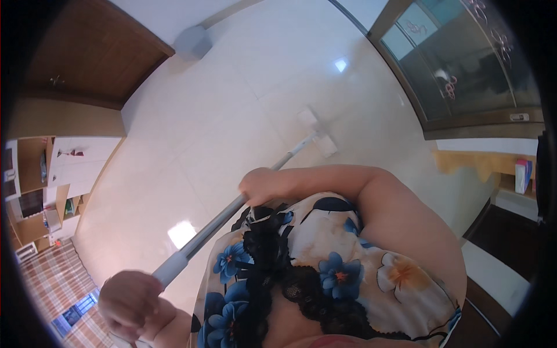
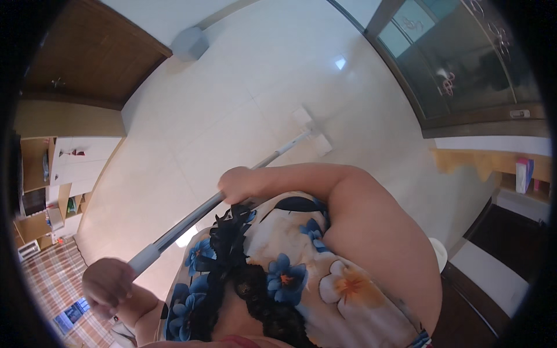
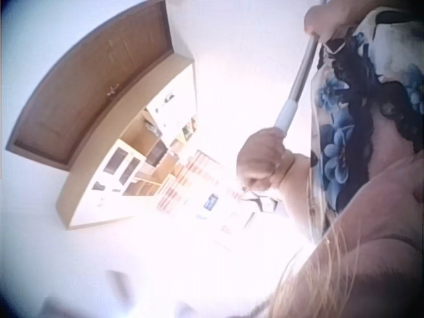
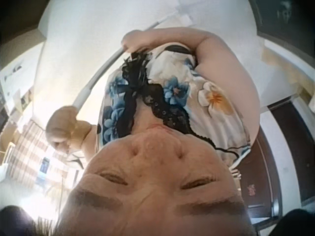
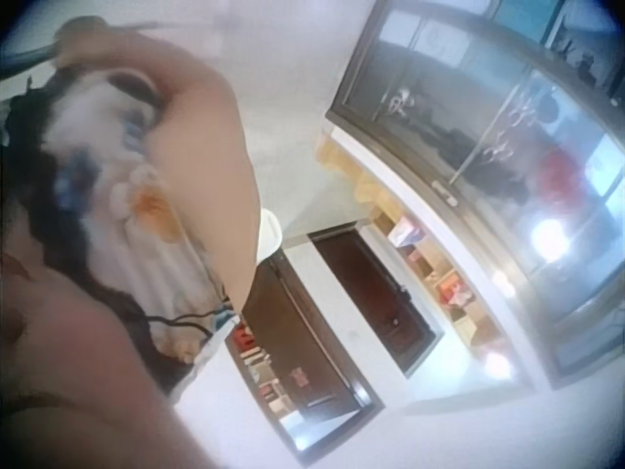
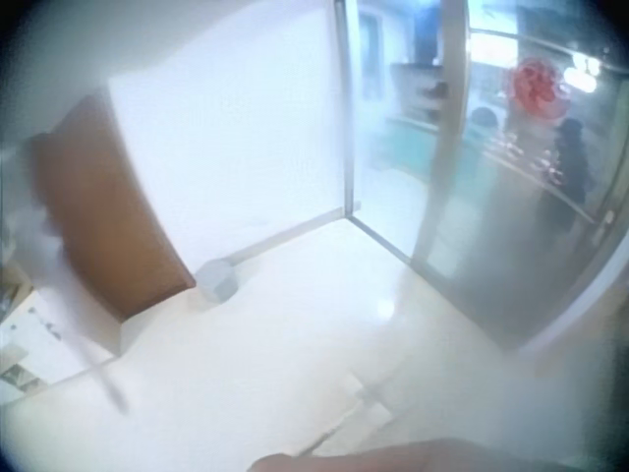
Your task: The person mops the floor using a flat mop.
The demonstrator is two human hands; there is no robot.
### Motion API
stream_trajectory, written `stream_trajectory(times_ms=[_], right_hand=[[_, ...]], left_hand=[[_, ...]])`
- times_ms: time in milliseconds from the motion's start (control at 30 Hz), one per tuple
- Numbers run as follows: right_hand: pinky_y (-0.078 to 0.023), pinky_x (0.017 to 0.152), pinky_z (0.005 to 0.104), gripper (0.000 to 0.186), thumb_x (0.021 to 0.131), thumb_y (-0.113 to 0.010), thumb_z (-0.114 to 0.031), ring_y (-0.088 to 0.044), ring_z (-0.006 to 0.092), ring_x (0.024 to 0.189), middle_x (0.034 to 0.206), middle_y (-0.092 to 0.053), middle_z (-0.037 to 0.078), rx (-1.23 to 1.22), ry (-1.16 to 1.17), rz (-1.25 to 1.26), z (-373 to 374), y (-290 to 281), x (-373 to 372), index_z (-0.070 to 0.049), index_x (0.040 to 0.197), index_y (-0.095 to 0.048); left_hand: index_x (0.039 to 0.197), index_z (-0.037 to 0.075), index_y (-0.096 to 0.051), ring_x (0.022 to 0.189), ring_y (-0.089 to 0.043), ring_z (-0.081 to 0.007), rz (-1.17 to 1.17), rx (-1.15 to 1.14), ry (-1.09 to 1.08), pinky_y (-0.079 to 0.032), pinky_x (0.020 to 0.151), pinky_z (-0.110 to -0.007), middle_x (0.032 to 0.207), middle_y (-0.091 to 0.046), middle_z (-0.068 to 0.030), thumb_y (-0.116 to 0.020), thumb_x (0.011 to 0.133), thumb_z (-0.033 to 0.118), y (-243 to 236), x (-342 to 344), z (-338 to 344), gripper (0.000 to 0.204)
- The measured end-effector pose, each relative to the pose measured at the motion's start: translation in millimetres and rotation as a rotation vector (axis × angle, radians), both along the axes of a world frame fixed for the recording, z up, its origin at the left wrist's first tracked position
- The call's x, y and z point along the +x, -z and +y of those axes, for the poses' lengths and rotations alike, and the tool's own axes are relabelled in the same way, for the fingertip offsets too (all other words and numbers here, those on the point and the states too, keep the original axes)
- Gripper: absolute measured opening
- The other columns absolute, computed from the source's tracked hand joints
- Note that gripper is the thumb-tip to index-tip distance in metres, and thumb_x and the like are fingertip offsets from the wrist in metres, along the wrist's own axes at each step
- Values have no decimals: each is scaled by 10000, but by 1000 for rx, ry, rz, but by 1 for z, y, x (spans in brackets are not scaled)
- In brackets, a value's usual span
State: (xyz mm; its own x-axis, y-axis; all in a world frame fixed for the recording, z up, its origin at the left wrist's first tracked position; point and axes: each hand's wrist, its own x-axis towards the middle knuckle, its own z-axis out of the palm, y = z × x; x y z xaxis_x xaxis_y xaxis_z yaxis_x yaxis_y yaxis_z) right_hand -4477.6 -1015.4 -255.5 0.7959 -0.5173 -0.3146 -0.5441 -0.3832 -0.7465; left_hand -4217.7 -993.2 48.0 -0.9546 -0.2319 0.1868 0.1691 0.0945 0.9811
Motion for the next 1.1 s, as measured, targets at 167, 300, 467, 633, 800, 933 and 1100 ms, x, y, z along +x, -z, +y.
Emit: stream_trajectory(times_ms=[167,300,467,633,800,933,1100], right_hand=[[-509,666,486,186,716,-640,-269,-645,367,756,735,-653,150,-77,-263,-172,-4,-3,91,-88,755,-656],[-513,661,475,173,728,-634,-274,-651,355,762,732,-656,130,-87,-270,-223,-19,-10,130,-103,739,-651],[-515,663,469,162,721,-646,-294,-658,337,775,745,-665,100,-116,-206,-89,-54,8,123,-133,741,-656],[-521,726,465,208,709,-633,-321,-669,328,821,801,-686,111,-179,-35,-26,-131,44,84,-131,766,-692],[-496,726,479,215,764,-621,-321,-647,332,800,762,-655,109,-306,100,-32,-221,66,16,-117,709,-659],[-501,758,473,287,801,-626,-365,-624,329,868,823,-633,114,-372,161,116,-291,102,-54,-97,697,-631],[-495,809,502,254,818,-648,-383,-559,269,1076,1000,-622,69,-326,138,413,-365,131,-110,-130,828,-624]], left_hand=[[554,109,-458,548,-598,-199,-92,-171,-291,-501,622,-395,588,-568,-44,-646,829,228,-29,33,61,354],[563,129,-443,531,-602,-193,-155,-317,-401,-527,588,-407,603,-581,-52,-663,817,161,-41,34,56,338],[590,123,-541,574,-603,-168,135,-141,-249,-435,554,-319,621,-592,-9,-652,788,188,10,62,15,236],[567,104,-537,571,-591,-198,285,-93,-322,-446,607,-372,611,-575,-34,-654,778,191,59,36,-47,256],[554,91,-532,579,-584,-223,275,-64,-476,-454,685,-424,609,-565,-52,-646,768,181,96,-22,-102,259],[568,73,-523,706,-596,-262,123,-68,-524,-402,886,-481,630,-552,-57,-638,726,92,134,-82,-157,197],[724,46,-605,871,-601,-325,-72,-75,-702,-374,990,-474,845,-614,-125,-640,714,53,184,-136,-194,37]])
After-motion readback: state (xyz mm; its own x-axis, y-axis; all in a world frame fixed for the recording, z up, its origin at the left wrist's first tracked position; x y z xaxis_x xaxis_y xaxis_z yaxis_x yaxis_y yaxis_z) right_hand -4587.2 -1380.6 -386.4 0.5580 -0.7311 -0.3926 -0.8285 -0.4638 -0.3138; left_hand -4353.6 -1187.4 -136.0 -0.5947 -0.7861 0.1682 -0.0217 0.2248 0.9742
